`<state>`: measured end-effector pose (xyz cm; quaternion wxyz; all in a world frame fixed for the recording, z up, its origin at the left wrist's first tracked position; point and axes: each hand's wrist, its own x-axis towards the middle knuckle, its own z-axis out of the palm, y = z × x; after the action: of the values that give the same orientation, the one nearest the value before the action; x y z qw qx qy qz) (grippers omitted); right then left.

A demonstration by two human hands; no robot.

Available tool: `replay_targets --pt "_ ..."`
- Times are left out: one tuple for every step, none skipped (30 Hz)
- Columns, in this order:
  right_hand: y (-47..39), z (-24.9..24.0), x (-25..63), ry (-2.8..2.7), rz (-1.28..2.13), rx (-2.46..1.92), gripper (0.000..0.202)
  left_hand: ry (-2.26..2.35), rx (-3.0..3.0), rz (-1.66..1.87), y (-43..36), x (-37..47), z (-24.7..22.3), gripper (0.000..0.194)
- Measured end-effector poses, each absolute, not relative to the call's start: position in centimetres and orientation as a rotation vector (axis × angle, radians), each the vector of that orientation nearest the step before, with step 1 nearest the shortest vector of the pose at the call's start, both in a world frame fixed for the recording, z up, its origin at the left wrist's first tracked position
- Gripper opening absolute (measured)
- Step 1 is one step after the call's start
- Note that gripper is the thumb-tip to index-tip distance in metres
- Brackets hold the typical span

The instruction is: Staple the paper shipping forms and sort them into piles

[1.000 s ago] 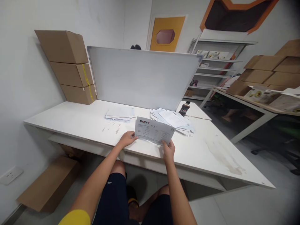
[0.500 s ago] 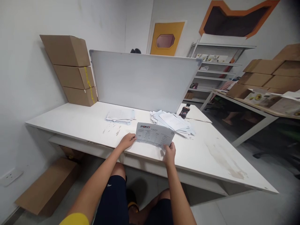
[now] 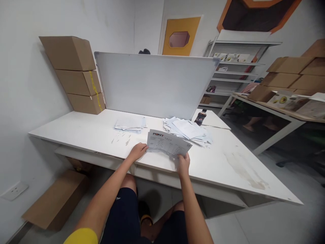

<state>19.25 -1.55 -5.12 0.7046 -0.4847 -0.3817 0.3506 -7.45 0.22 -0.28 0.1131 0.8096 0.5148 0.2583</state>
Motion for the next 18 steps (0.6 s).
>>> replay_targets --pt "-1.5 -5.0 19.3 -0.856 0.78 -1.09 0.028 1.515 2.374 0.757 0.2 -7.5 -0.3 0.034" --pt "-1.5 -4.9 19.3 -0.87 0.783 -1.108 0.029 1.516 2.375 0.755 0.2 -7.5 -0.3 0.034" --pt "-1.5 -4.8 19.3 -0.896 0.789 -1.13 0.03 1.516 2.375 0.753 0.3 -7.5 -0.3 0.033" --pt "-1.5 -4.7 19.3 -0.934 0.798 -1.154 0.032 1.516 2.374 0.75 0.3 -7.5 -0.3 0.032" --pt "-1.5 -4.7 19.2 -0.976 0.804 -1.177 0.033 1.521 2.368 0.748 0.3 -7.5 -0.3 0.031" --pt "-1.5 -4.6 19.1 -1.016 0.806 -1.196 0.035 1.529 2.356 0.746 0.4 -7.5 -0.3 0.031" --pt "-1.5 -4.5 18.9 -1.046 0.806 -1.208 0.036 1.54 2.337 0.748 0.4 -7.5 -0.3 0.031" --pt "-1.5 -4.5 18.8 -1.063 0.802 -1.212 0.037 1.552 2.313 0.753 0.4 -7.5 -0.3 0.032" --pt "-1.5 -4.5 18.6 -1.065 0.795 -1.21 0.037 1.561 2.286 0.764 0.5 -7.6 -0.3 0.033" --pt "-1.5 -4.4 18.6 -1.054 0.79 -1.2 0.037 1.562 2.259 0.781 0.5 -7.6 -0.2 0.035" --pt "-1.4 -4.4 18.7 -1.036 0.79 -1.187 0.037 1.554 2.233 0.802 0.5 -7.6 -0.2 0.036" --pt "-1.4 -4.3 19.1 -1.017 0.793 -1.173 0.036 1.538 2.207 0.826 0.5 -7.6 -0.1 0.038" --pt "-1.3 -4.3 19.7 -1.0 0.792 -1.169 0.036 1.518 2.18 0.844 0.5 -7.6 0.0 0.04" --pt "-1.3 -4.3 20.7 -0.988 0.785 -1.179 0.036 1.501 2.155 0.857 0.5 -7.7 0.1 0.042" --pt "-1.3 -4.3 21.9 -0.979 0.776 -1.208 0.035 1.489 2.137 0.86 0.5 -7.7 0.3 0.042" --pt "-1.4 -4.4 23.3 -0.97 0.766 -1.251 0.035 1.485 2.133 0.855 0.5 -7.8 0.4 0.043" --pt "-1.6 -4.5 24.9 -0.96 0.758 -1.303 0.036 1.491 2.144 0.84 0.5 -7.8 0.4 0.043" --pt "-1.9 -4.7 26.5 -0.946 0.763 -1.352 0.038 1.506 2.176 0.815 0.6 -7.7 0.5 0.042"
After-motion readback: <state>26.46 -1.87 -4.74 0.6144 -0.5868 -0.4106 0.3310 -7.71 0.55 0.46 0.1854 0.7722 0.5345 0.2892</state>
